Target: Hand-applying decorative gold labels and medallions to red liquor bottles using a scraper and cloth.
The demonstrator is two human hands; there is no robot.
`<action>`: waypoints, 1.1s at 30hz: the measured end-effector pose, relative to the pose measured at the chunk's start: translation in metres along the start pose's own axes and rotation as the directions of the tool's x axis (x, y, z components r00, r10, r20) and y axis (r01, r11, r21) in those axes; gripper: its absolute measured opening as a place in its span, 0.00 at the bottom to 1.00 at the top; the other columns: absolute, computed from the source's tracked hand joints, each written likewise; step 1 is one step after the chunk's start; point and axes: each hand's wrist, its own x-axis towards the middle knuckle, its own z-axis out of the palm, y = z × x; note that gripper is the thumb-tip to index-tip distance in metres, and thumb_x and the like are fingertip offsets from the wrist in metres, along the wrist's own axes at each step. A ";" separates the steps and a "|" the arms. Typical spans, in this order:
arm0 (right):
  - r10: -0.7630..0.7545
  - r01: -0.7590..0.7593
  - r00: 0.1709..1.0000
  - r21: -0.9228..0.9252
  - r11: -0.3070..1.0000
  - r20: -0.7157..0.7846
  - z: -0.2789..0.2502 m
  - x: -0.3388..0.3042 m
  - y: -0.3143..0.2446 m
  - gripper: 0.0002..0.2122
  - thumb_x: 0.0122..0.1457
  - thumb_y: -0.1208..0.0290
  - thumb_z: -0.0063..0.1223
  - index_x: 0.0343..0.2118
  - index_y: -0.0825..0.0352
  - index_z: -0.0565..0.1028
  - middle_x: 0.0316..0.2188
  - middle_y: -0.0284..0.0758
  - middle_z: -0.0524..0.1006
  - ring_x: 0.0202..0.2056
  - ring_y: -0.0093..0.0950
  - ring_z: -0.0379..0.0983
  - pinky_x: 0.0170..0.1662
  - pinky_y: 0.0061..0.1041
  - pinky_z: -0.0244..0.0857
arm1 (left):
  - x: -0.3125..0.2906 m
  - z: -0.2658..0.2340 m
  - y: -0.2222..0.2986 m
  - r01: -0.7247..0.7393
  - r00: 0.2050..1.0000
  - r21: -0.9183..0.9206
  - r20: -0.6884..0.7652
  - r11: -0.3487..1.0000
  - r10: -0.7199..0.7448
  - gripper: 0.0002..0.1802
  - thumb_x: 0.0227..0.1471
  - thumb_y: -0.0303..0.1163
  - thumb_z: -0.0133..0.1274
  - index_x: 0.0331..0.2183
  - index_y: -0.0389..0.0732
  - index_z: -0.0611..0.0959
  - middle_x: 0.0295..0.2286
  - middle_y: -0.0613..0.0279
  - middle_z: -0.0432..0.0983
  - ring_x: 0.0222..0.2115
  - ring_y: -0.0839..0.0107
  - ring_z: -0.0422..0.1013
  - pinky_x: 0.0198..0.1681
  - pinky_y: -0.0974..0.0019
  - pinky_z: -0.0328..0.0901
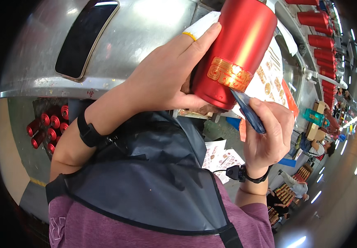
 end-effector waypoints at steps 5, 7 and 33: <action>-0.065 0.065 0.998 0.008 0.998 -0.002 0.007 0.005 0.005 0.20 0.37 0.81 0.63 0.39 0.65 0.84 0.33 0.34 0.80 0.34 0.32 0.74 0.39 0.30 0.67 | -0.001 0.000 0.001 0.011 1.000 -0.002 0.002 1.000 -0.011 0.71 0.30 0.51 0.75 0.68 0.35 0.54 0.44 0.48 0.73 0.38 0.54 0.68 0.43 0.57 0.65; -0.011 0.009 0.999 -0.028 1.000 -0.048 0.012 0.009 0.009 0.20 0.37 0.81 0.62 0.39 0.64 0.84 0.31 0.33 0.79 0.33 0.32 0.73 0.38 0.30 0.65 | -0.001 -0.002 0.003 0.026 0.999 0.004 0.023 1.000 -0.026 0.71 0.30 0.51 0.75 0.68 0.34 0.54 0.43 0.49 0.73 0.38 0.54 0.68 0.43 0.57 0.65; -0.191 0.184 0.970 0.059 0.981 0.151 -0.001 0.032 0.006 0.22 0.34 0.82 0.62 0.39 0.63 0.83 0.28 0.32 0.76 0.31 0.31 0.71 0.34 0.29 0.63 | 0.004 -0.001 0.003 -0.049 0.997 0.011 -0.057 0.999 0.050 0.68 0.32 0.51 0.75 0.67 0.35 0.58 0.33 0.55 0.70 0.34 0.58 0.68 0.39 0.59 0.65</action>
